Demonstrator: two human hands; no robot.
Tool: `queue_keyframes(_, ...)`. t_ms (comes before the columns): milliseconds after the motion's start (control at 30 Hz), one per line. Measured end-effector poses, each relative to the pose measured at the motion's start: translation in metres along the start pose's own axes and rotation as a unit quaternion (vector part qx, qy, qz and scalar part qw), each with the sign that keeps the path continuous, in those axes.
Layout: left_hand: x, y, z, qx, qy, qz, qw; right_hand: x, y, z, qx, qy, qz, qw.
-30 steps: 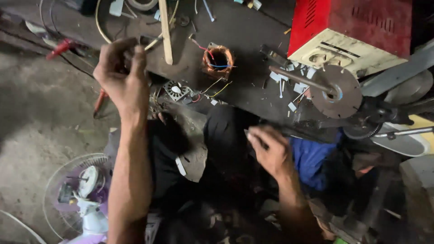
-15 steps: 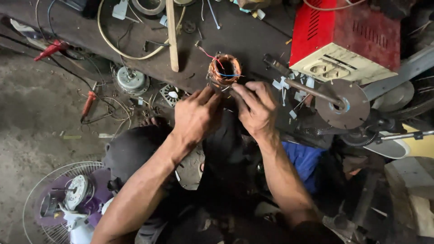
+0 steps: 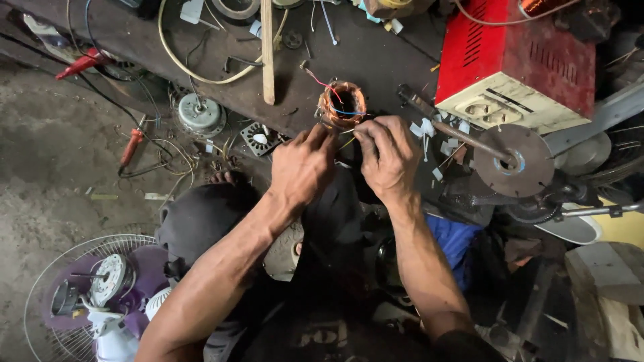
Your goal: The person sits at a cluttered workbench preparing the copper windings of an electric motor stator. They strip and twist the winding wire ends by hand, burn off wire insulation with a lighter, and use a clamp meter on the winding leads.
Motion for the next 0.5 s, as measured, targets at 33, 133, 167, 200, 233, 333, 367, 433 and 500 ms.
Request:
queue_keyframes(33,0.000,0.000,0.000,-0.001,0.003,-0.004,1.000,0.000,0.001,-0.001,0.011,0.008,-0.014,1.000)
queue_keyframes(133,-0.001,0.002,0.000,-0.007,0.003,0.007,1.000,-0.003,0.009,0.002,0.032,0.010,-0.043,0.999)
queue_keyframes(167,-0.002,0.003,0.000,-0.011,0.004,0.021,1.000,-0.003,0.012,0.002,0.041,0.006,-0.060,0.997)
queue_keyframes(200,-0.001,0.005,0.000,-0.012,0.001,0.022,1.000,-0.003,0.018,0.006,0.043,0.005,-0.059,0.997)
queue_keyframes(233,-0.002,0.008,0.000,-0.012,0.009,0.037,0.999,-0.001,0.024,0.010,0.053,-0.009,-0.067,0.996)
queue_keyframes(333,-0.009,0.012,0.000,-0.008,0.017,0.051,0.999,0.008,0.040,0.029,0.074,-0.036,-0.065,0.994)
queue_keyframes(367,-0.013,0.013,0.001,-0.005,0.022,0.050,0.998,0.012,0.045,0.036,0.080,-0.048,-0.058,0.994)
queue_keyframes(433,-0.025,0.016,-0.001,-0.032,0.042,0.104,0.993,0.018,0.049,0.045,0.096,-0.050,-0.039,0.993)
queue_keyframes(500,-0.031,0.024,-0.010,-0.057,0.062,0.147,0.986,0.022,0.049,0.055,0.117,-0.050,-0.029,0.991)
Point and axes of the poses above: each hand's wrist, its own z-axis away from the middle knuckle, its own y-axis out of the back of the hand, x = y × z, the point moved 5 cm from there along -z, towards the middle knuckle, and after that the axes turned 8 degrees about -z, right-handed, at the moved point
